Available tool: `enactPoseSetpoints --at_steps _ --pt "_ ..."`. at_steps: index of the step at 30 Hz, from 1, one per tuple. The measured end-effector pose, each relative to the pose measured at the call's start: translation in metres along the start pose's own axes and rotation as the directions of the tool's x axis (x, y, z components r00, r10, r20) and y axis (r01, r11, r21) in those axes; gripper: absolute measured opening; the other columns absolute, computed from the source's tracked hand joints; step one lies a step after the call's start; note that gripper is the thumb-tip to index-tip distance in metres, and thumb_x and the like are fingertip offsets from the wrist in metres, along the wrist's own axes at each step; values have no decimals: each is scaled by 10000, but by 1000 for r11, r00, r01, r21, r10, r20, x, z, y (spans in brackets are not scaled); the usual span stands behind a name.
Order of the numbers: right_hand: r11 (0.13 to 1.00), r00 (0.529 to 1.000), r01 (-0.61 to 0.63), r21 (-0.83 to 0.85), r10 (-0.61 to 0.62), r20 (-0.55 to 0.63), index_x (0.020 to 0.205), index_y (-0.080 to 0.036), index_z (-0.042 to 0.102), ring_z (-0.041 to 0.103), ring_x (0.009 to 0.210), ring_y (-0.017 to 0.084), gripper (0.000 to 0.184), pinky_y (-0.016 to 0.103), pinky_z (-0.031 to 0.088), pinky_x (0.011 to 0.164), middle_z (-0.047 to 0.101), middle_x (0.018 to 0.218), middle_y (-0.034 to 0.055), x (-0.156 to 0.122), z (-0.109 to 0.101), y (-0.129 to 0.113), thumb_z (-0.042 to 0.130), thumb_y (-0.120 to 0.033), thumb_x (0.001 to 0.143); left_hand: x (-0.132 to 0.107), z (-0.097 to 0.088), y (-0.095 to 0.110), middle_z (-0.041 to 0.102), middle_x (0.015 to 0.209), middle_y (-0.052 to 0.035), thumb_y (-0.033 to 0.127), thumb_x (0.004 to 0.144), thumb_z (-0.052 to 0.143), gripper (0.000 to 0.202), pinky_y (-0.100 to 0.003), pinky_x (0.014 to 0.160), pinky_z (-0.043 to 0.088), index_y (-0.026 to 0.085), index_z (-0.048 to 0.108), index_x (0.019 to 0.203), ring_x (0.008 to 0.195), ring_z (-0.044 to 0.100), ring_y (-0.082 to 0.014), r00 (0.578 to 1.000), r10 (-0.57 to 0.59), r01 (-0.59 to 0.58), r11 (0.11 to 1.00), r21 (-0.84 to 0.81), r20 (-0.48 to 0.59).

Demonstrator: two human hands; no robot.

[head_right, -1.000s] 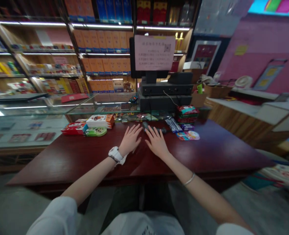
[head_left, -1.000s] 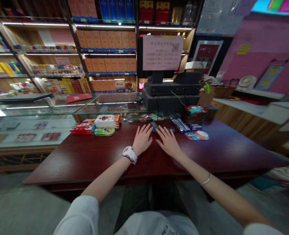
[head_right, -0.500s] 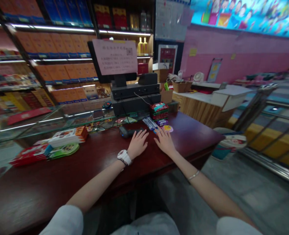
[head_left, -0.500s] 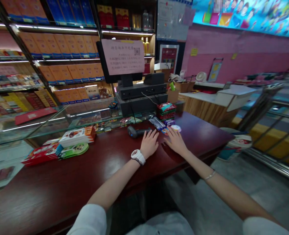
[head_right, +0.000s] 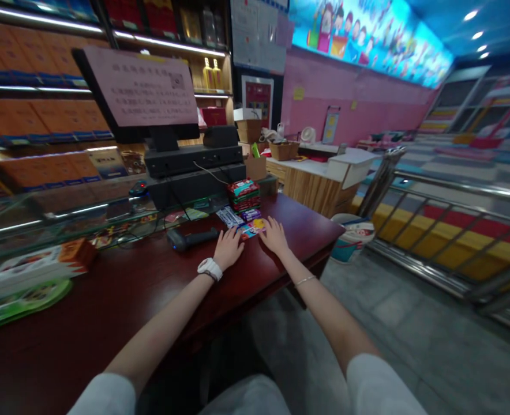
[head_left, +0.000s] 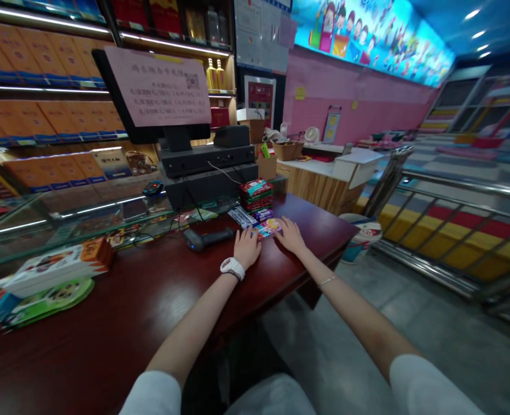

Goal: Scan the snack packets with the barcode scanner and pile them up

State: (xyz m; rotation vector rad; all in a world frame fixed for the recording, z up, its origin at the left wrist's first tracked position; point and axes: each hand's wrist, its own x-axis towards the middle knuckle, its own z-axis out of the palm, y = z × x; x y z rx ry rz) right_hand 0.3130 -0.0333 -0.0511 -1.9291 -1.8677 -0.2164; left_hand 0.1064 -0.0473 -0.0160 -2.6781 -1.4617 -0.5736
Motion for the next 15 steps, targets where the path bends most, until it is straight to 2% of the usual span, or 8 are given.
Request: enactPoseSetpoints --at_steps 3,8,12,15 --pt "1000 998 -30 -6 30 60 1458 -158 411 364 1411 298 560 499 292 1138 375 1546 173 8 4 2 452 -406 958 5 8 7 424 1517 -174 297 937 471 482 -495 1194 266 138 474 1392 1397 413 -286 999 -48 48 999 9 24" --pt "998 982 -56 18 52 179 1518 -223 316 314 1441 324 615 535 270 1142 304 1588 146 11 5 2 379 -514 980 1 21 7 433 1519 -145 352 960 442 480 -487 1179 296 175 473 1406 1403 405 -291 991 -117 117 993 9 56" --pt "999 973 -51 16 46 226 1506 -231 352 285 1456 323 633 542 217 1161 271 1600 152 10 3 1 358 -577 975 -1 28 3 417 1528 -152 384 976 403 528 -497 1181 288 168 418 1457 1412 394 -303 986 -131 132 991 -10 100" --pt "998 972 -64 18 58 229 1495 -230 374 295 1453 312 618 518 217 1162 308 1582 167 10 1 1 392 -560 973 0 28 2 393 1543 -144 382 984 371 539 -515 1181 281 156 398 1473 1424 371 -314 984 -122 127 991 -32 131"
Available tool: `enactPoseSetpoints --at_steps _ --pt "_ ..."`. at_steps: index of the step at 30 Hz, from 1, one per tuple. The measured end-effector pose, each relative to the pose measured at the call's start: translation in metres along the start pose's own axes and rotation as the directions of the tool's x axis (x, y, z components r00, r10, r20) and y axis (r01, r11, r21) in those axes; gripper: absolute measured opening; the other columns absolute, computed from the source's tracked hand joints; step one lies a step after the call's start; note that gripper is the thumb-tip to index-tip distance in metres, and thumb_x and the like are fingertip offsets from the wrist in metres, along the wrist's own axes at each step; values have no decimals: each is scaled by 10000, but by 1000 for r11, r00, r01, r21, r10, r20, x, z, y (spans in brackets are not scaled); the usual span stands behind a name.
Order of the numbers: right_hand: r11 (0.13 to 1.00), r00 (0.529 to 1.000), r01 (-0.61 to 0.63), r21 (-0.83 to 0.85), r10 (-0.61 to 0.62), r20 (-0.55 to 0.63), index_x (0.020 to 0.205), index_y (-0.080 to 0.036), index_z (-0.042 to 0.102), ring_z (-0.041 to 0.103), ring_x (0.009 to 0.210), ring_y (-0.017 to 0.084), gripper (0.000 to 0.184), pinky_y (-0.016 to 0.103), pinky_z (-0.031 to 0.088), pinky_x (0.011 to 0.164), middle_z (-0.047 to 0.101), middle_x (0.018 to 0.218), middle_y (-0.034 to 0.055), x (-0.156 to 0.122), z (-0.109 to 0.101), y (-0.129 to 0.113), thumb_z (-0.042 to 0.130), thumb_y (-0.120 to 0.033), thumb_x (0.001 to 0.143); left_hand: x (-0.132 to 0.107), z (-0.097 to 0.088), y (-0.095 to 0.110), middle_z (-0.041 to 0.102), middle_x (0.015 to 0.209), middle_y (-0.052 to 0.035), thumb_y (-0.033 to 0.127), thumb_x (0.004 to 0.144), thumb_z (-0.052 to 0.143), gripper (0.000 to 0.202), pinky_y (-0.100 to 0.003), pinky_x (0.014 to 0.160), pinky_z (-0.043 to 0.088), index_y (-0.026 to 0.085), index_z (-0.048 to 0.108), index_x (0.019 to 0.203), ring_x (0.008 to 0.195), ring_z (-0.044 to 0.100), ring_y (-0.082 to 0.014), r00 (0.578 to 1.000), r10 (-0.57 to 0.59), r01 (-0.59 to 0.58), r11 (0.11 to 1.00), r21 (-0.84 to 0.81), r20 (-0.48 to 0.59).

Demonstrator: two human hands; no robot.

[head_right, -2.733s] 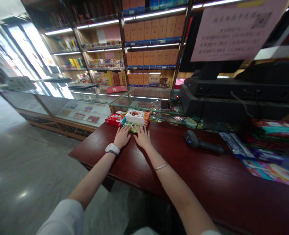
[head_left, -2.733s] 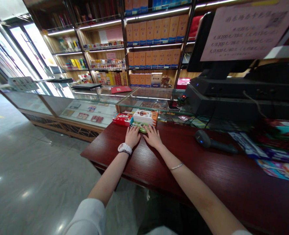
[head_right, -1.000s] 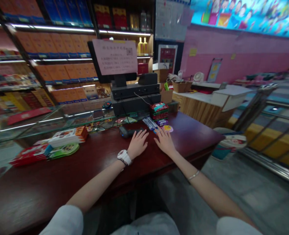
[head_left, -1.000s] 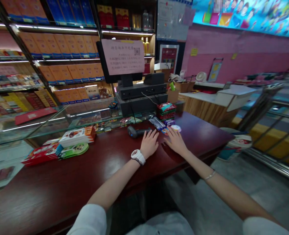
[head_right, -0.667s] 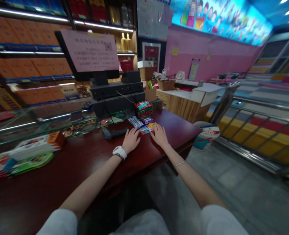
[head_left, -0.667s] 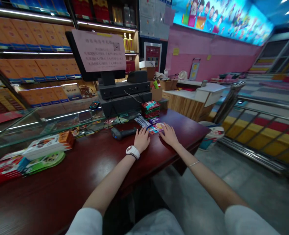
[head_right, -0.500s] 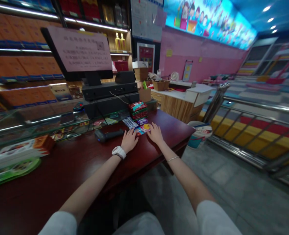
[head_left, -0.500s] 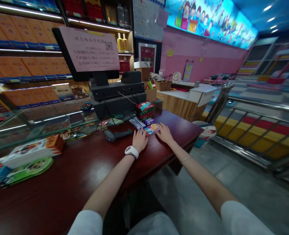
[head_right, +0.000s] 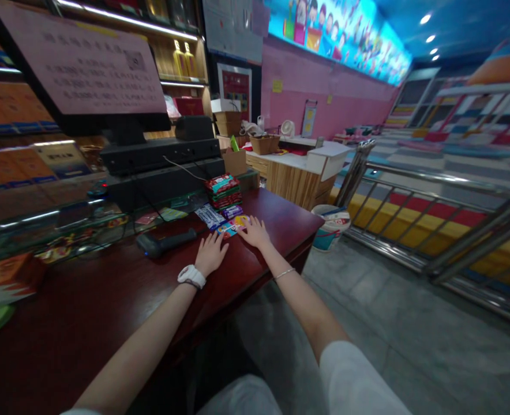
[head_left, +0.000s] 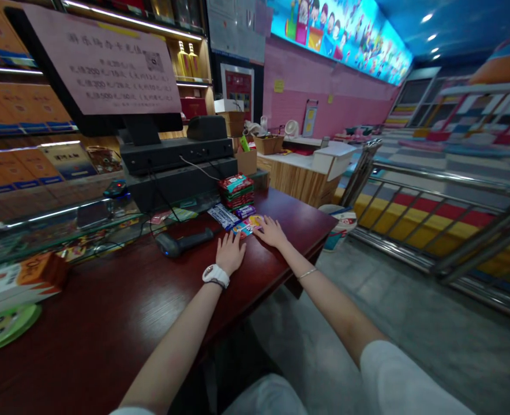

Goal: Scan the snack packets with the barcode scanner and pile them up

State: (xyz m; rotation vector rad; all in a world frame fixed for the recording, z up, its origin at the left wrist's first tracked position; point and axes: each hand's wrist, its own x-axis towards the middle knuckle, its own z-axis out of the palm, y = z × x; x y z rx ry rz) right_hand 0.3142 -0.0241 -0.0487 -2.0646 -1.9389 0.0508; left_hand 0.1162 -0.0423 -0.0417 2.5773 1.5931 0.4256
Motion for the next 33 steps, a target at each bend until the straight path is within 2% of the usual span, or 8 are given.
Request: enactPoseSetpoints --at_steps 4,8,12,16,20,24,28,33 --pt "999 999 21 24 -20 -49 1436 -215 460 400 1386 296 550 502 261 1140 443 1497 175 0 1 2 470 -497 964 1 -2 0 387 1549 -119 383 984 361 530 -534 1175 281 166 412 1464 1428 362 -323 999 34 -33 999 -20 19" --pt "994 988 66 89 -52 -148 1269 -223 613 579 1166 253 389 439 377 1051 633 1250 131 3 2 8 573 -411 931 1 -3 -1 392 1547 -107 378 972 391 508 -540 1176 274 186 444 1440 1425 368 -318 998 60 -59 997 -53 27" --pt "987 979 56 151 -24 -204 1151 -210 689 633 1022 234 322 379 447 956 677 1118 114 5 1 13 673 -368 871 2 -4 -3 403 1541 -108 369 960 424 497 -530 1183 263 189 461 1422 1429 365 -308 997 65 -62 993 -100 33" --pt "980 963 71 184 -20 -267 1096 -216 720 637 1036 232 275 415 429 1001 688 1116 101 3 1 16 692 -349 857 4 -3 -5 419 1529 -125 314 936 475 463 -543 1186 245 189 505 1381 1430 369 -289 997 61 -53 980 -193 36" --pt "974 904 124 187 -33 -426 1027 -236 747 623 1104 253 223 536 322 1098 692 1154 96 -1 1 11 645 -378 889 5 0 0 441 1515 -131 236 889 522 503 -560 1179 261 176 500 1388 1435 358 -302 999 40 -44 940 -339 -19" --pt "976 839 201 85 -126 -529 993 -272 755 611 1136 261 203 573 260 1129 708 1157 73 -7 1 -5 594 -373 922 5 -2 14 537 1445 -76 149 872 484 507 -449 1196 309 203 524 1375 1412 399 -233 966 167 -240 863 -445 -196" --pt "976 776 219 4 -172 -606 991 -265 753 585 1187 275 202 592 220 1146 701 1199 74 -11 -2 -19 585 -360 930 3 -14 14 528 1449 -86 145 861 498 456 -528 1200 269 190 572 1309 1398 407 -274 946 96 -202 920 -335 -309" --pt "971 695 237 0 -170 -699 958 -257 755 568 1216 275 218 594 197 1162 703 1203 73 -15 -12 -25 599 -404 920 -1 -38 -13 458 1512 -58 174 893 477 449 -528 1206 242 218 546 1335 1436 348 -270 931 67 -135 977 -165 -360"
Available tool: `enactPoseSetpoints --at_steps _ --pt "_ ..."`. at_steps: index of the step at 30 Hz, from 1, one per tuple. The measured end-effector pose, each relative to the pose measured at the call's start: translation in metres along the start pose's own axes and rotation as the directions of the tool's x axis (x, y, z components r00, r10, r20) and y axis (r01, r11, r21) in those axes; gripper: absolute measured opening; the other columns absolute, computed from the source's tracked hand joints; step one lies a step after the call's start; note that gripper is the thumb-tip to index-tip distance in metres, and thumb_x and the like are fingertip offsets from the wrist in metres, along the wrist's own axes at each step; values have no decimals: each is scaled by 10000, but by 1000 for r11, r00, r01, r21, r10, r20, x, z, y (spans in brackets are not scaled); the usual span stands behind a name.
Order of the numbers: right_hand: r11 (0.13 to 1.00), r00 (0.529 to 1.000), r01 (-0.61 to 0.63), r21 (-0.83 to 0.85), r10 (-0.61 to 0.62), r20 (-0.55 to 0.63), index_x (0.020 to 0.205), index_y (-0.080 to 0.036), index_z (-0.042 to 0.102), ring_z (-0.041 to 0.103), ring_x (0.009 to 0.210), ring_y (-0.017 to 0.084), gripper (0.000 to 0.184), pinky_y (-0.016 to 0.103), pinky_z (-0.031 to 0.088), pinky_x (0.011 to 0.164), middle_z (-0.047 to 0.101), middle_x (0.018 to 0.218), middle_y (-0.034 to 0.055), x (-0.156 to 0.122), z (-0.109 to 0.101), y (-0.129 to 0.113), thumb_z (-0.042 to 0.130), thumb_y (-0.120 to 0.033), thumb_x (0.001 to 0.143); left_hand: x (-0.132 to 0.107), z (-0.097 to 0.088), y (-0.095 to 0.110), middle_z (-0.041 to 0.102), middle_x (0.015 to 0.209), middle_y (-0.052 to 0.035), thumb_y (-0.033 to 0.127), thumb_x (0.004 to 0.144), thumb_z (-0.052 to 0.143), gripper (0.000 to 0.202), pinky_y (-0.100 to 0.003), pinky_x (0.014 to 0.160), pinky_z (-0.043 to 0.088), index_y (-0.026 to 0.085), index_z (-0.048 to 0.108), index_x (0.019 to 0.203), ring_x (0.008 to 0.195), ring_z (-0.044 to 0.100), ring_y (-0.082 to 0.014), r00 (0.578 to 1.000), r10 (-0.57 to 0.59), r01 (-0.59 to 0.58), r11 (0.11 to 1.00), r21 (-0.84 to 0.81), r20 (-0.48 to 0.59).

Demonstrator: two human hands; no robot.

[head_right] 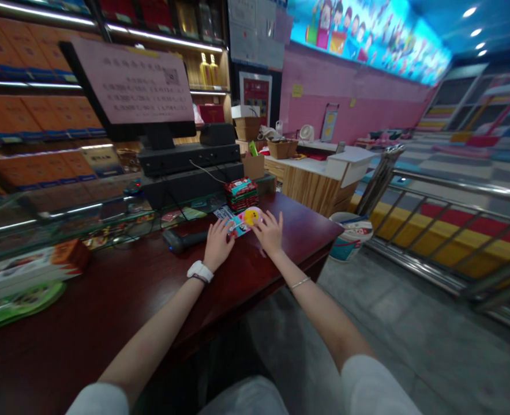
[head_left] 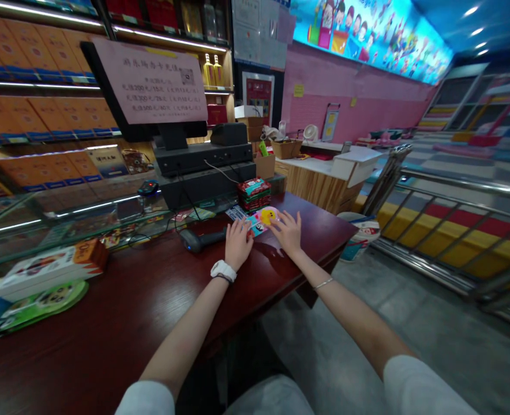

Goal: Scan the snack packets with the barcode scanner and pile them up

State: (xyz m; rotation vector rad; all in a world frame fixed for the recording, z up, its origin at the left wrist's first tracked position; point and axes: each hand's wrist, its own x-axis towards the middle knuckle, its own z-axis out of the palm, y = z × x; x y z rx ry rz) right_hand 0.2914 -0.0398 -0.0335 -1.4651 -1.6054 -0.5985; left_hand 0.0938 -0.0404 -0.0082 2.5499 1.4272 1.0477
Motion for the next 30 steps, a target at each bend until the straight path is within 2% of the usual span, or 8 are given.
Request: enactPoseSetpoints --at_steps 3,8,15,19,25,30 --pt "999 999 -12 34 13 -33 954 -257 754 562 1228 275 230 600 180 1169 694 1224 75 9 -3 -10 598 -423 917 -1 -18 -12 382 1561 -56 236 919 480 487 -518 1220 209 249 479 1406 1459 310 -258 1000 12 -13 996 92 13" --pt "993 1000 -6 120 9 -23 988 -266 753 544 1257 283 230 632 163 1167 666 1275 81 27 1 -42 585 -410 925 -3 -44 -31 313 1592 -85 330 931 500 502 -527 1213 216 246 449 1422 1478 266 -276 999 -46 50 985 166 -25" --pt "981 998 58 183 -54 -28 994 -267 752 560 1245 272 237 610 162 1181 666 1276 76 42 22 -97 582 -419 928 -18 -87 -73 402 1544 -92 348 890 591 520 -477 1232 183 219 481 1382 1452 318 -268 993 -74 92 969 227 -89" --pt "969 997 76 236 -75 -14 1017 -267 744 558 1245 270 248 615 164 1178 651 1300 74 45 36 -131 559 -415 940 -33 -109 -100 465 1499 -87 339 871 623 504 -489 1235 172 235 506 1350 1422 371 -258 988 -88 117 964 240 -126" --pt "945 995 97 313 -100 -7 1073 -284 729 553 1241 268 253 602 180 1179 652 1303 57 45 57 -182 555 -410 940 -54 -142 -131 504 1469 -59 326 870 626 409 -471 1237 177 257 568 1269 1381 428 -236 960 -156 218 940 264 -234" --pt "921 991 126 368 -133 -5 1150 -283 705 534 1251 266 280 582 200 1182 629 1335 49 50 74 -220 553 -390 941 -68 -166 -152 492 1482 -55 321 860 631 447 -484 1235 175 282 562 1300 1380 431 -249 938 -219 298 906 301 -270"
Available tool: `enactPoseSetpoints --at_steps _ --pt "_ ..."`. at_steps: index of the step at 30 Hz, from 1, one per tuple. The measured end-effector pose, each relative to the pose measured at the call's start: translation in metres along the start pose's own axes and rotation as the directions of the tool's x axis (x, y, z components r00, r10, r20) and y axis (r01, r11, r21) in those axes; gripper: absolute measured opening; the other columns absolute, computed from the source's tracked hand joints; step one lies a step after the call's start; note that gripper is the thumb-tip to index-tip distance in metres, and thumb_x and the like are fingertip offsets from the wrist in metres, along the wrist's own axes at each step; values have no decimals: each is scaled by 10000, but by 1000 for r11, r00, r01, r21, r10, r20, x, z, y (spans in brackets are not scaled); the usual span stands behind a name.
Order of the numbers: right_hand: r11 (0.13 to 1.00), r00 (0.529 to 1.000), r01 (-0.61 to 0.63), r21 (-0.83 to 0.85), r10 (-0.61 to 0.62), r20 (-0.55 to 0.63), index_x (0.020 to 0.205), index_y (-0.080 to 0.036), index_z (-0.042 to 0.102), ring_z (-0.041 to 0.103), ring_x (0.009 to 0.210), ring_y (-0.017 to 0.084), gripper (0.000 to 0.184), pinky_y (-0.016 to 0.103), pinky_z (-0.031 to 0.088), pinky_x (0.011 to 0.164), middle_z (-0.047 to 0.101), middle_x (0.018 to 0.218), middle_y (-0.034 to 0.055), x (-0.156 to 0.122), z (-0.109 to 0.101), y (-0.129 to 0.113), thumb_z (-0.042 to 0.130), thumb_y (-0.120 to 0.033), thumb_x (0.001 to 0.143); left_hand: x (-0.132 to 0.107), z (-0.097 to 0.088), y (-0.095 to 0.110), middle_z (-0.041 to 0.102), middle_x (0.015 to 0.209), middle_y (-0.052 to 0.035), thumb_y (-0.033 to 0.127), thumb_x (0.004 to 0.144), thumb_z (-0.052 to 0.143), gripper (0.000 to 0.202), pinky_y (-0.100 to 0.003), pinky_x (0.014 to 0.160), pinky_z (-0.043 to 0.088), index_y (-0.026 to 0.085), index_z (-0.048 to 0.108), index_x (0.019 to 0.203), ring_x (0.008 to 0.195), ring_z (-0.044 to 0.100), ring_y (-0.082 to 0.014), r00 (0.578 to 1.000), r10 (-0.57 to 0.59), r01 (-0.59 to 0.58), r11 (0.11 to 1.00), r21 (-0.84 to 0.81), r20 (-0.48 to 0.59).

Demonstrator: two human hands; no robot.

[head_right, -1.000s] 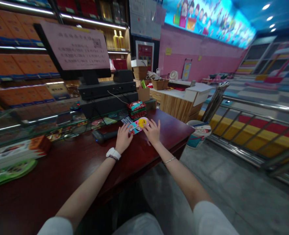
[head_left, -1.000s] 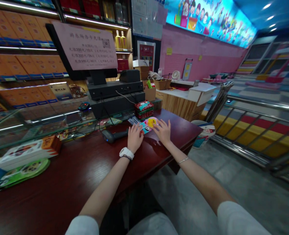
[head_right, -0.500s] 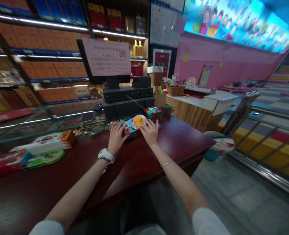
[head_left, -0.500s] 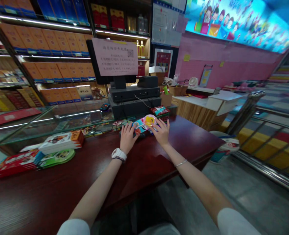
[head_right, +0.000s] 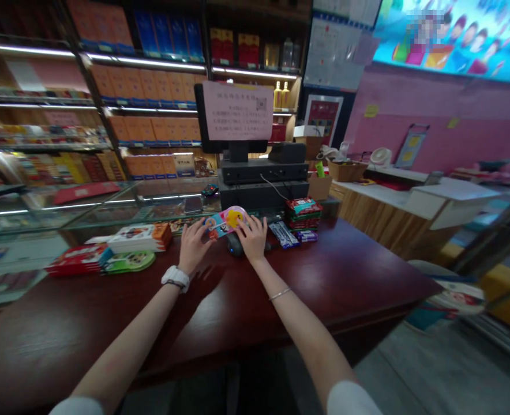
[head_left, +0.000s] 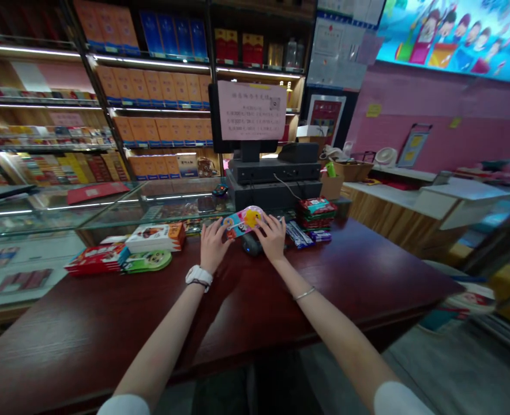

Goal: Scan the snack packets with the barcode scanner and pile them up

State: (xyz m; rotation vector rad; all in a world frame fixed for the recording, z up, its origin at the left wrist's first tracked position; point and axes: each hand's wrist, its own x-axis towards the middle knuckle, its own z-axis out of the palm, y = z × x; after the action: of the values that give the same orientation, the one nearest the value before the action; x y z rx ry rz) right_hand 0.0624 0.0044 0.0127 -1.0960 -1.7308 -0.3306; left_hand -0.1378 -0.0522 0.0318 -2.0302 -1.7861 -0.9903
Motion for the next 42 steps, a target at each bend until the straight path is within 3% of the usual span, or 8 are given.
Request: enactPoseSetpoints --at_steps 4,8,13,21,34,42 --pt "995 996 31 93 -39 79 1213 -284 675 513 1265 253 307 560 219 1183 631 1331 54 3 19 -11 551 -346 939 -6 -8 -24 459 1509 -46 304 852 631 456 -527 1227 164 307 562 1303 1378 440 -260 999 -52 52 998 34 4" --pt "983 984 76 165 -101 148 1200 -267 680 560 1201 235 297 511 283 1164 663 1280 57 -3 26 -6 556 -307 933 -14 -12 -40 432 1528 -26 272 877 598 391 -552 1228 115 312 578 1265 1355 474 -245 998 -63 62 997 52 21" --pt "971 977 98 219 -135 163 1203 -253 668 556 1221 241 307 500 311 1146 651 1298 72 -7 23 7 578 -316 916 -16 -16 -41 409 1542 -13 255 907 551 381 -551 1237 42 322 559 1282 1355 478 -228 998 9 -13 997 72 54" --pt "970 930 119 212 -184 319 1417 -288 482 337 1434 277 616 538 276 1162 429 1526 64 -11 27 11 655 -272 826 -18 -18 -42 344 1577 -12 200 919 476 406 -543 1239 39 308 525 1307 1412 405 -210 993 76 -83 993 80 91" --pt "974 936 148 174 -194 292 1399 -271 515 387 1408 262 544 514 277 1178 440 1517 75 -11 22 6 594 -236 861 -17 -15 -41 349 1577 -23 227 904 531 410 -530 1236 65 312 507 1305 1414 402 -216 991 52 -56 998 30 121" --pt "968 955 220 119 -238 177 1305 -268 611 412 1395 253 365 515 307 1169 492 1481 71 -13 18 3 495 -291 960 -12 -14 -46 430 1530 -58 243 853 627 386 -542 1218 124 279 552 1230 1381 444 -233 992 1 19 988 -153 128"
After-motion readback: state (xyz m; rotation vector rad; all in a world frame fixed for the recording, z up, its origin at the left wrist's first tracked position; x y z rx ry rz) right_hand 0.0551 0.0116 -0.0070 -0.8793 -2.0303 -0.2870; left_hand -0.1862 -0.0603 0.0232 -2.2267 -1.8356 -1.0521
